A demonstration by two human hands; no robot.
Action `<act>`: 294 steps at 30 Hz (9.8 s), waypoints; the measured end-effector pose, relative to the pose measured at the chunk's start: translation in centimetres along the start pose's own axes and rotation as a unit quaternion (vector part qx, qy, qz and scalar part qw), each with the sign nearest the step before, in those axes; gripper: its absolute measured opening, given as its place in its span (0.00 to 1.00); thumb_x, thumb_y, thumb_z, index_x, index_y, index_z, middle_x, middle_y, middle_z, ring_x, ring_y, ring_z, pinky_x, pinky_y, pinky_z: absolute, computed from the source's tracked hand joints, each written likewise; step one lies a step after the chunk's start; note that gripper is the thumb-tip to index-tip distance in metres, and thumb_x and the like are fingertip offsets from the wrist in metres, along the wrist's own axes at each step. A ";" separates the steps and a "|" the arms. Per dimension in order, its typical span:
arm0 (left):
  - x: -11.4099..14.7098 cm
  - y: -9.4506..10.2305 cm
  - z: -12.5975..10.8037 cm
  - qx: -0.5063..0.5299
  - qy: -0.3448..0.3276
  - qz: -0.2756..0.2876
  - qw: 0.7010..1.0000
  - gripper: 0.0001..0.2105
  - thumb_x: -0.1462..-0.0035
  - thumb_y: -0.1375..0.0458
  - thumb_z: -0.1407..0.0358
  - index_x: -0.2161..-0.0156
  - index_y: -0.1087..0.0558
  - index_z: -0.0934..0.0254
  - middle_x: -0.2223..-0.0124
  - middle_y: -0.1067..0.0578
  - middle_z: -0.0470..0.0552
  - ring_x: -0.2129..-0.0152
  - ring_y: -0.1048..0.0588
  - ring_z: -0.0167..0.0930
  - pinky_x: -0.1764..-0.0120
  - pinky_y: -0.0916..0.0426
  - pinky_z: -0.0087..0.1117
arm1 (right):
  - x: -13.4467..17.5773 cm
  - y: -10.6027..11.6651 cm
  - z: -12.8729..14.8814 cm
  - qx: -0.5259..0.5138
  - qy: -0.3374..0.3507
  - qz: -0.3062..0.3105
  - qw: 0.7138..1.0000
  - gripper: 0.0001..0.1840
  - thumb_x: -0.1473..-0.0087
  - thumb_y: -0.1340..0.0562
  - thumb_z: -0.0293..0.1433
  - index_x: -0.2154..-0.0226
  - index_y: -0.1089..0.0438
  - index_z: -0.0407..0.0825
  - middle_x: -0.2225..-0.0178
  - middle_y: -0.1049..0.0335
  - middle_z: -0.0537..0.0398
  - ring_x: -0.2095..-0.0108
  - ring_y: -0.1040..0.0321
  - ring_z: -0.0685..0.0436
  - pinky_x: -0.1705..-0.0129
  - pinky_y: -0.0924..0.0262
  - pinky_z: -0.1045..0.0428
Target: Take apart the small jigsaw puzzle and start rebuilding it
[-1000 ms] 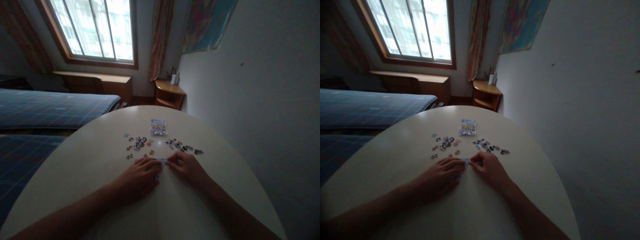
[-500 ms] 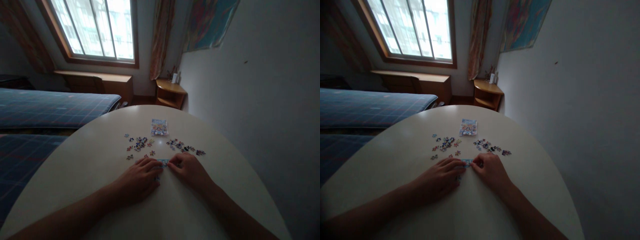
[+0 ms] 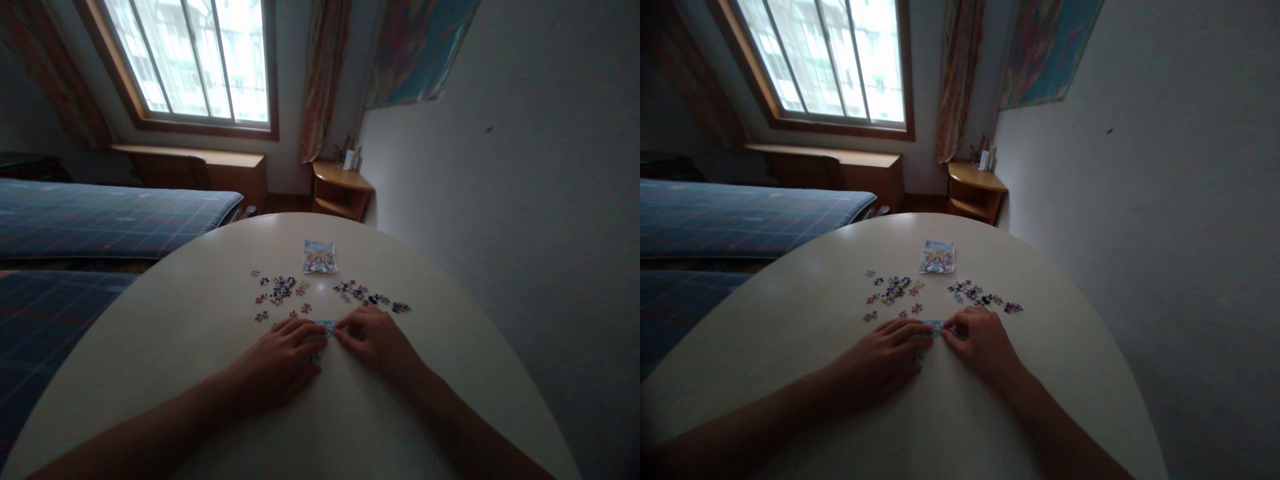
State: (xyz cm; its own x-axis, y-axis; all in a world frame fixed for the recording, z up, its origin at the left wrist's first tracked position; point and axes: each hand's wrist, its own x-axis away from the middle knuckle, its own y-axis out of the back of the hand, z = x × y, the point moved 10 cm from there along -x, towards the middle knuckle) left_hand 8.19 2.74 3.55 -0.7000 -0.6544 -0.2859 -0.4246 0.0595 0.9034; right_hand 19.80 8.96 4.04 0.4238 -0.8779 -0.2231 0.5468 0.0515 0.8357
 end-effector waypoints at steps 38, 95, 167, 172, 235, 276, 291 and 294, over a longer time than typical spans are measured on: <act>0.2 -0.3 -0.8 -0.007 -0.017 0.037 0.999 0.25 0.39 0.45 0.65 0.37 0.40 0.62 0.37 0.34 0.53 0.41 0.38 0.42 0.38 0.42 0.48 | 1.1 1.0 1.0 0.054 0.091 0.076 0.991 0.16 0.48 0.32 0.29 0.55 0.23 0.57 0.57 0.26 0.52 0.54 0.31 0.40 0.49 0.41 0.44; 1.8 3.5 10.7 -0.088 0.217 -0.121 0.965 0.25 0.40 0.42 0.58 0.40 0.37 0.63 0.35 0.38 0.58 0.37 0.42 0.43 0.37 0.44 0.50 | -0.4 -2.1 -1.5 0.178 0.080 0.042 0.980 0.31 0.37 0.45 0.45 0.36 0.44 0.50 0.34 0.46 0.43 0.33 0.53 0.32 0.35 0.56 0.32; 2.1 3.1 8.1 0.222 0.267 -0.013 0.938 0.07 0.42 0.44 0.63 0.63 0.27 0.63 0.64 0.23 0.48 0.68 0.27 0.29 0.66 0.34 0.28 | 0.8 -1.6 5.1 -0.016 0.176 0.036 0.984 0.11 0.43 0.35 0.33 0.56 0.30 0.53 0.55 0.24 0.53 0.52 0.30 0.40 0.47 0.42 0.41; 0.9 1.2 5.9 0.306 0.244 -0.051 0.919 0.06 0.41 0.45 0.67 0.63 0.26 0.64 0.67 0.23 0.47 0.73 0.28 0.26 0.70 0.36 0.25 | 0.8 -0.8 5.3 -0.057 0.169 -0.001 0.984 0.13 0.45 0.33 0.29 0.56 0.30 0.52 0.59 0.22 0.55 0.57 0.27 0.42 0.52 0.40 0.44; 0.4 1.0 6.2 0.324 0.252 -0.167 0.896 0.05 0.42 0.41 0.64 0.63 0.28 0.64 0.66 0.20 0.51 0.69 0.22 0.30 0.65 0.29 0.29 | -0.1 -0.9 3.0 -0.188 0.054 -0.023 0.980 0.08 0.48 0.33 0.29 0.63 0.26 0.55 0.73 0.24 0.63 0.71 0.27 0.49 0.62 0.35 0.53; -0.1 1.0 2.3 -0.088 0.078 -0.025 0.993 0.09 0.37 0.45 0.72 0.54 0.26 0.63 0.53 0.23 0.50 0.55 0.28 0.38 0.51 0.30 0.43 | -0.7 -1.3 1.5 0.020 0.073 0.002 0.997 0.06 0.45 0.33 0.31 0.63 0.23 0.56 0.55 0.25 0.53 0.52 0.30 0.39 0.48 0.44 0.40; 0.3 2.4 2.3 -0.114 0.055 -0.101 0.987 0.08 0.37 0.46 0.71 0.56 0.26 0.62 0.55 0.21 0.48 0.59 0.26 0.34 0.56 0.27 0.40 | -0.6 -1.4 2.1 0.015 0.091 0.005 0.996 0.07 0.44 0.35 0.29 0.62 0.24 0.56 0.56 0.24 0.56 0.53 0.30 0.42 0.48 0.45 0.42; 0.3 2.8 2.6 -0.111 0.057 -0.111 0.986 0.07 0.37 0.45 0.70 0.59 0.25 0.61 0.57 0.21 0.48 0.61 0.25 0.34 0.57 0.27 0.39 | -0.4 -1.4 2.3 0.016 0.096 0.010 0.995 0.06 0.44 0.35 0.30 0.62 0.25 0.56 0.56 0.25 0.56 0.53 0.30 0.42 0.48 0.45 0.42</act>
State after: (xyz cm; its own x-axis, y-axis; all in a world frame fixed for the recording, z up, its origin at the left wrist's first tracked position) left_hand 5.30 4.71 5.15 -0.5295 -0.7140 -0.4580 -0.4150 -0.2529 0.8740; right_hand 17.19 8.19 4.09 0.5660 -0.7695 -0.2960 0.5152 0.0498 0.8556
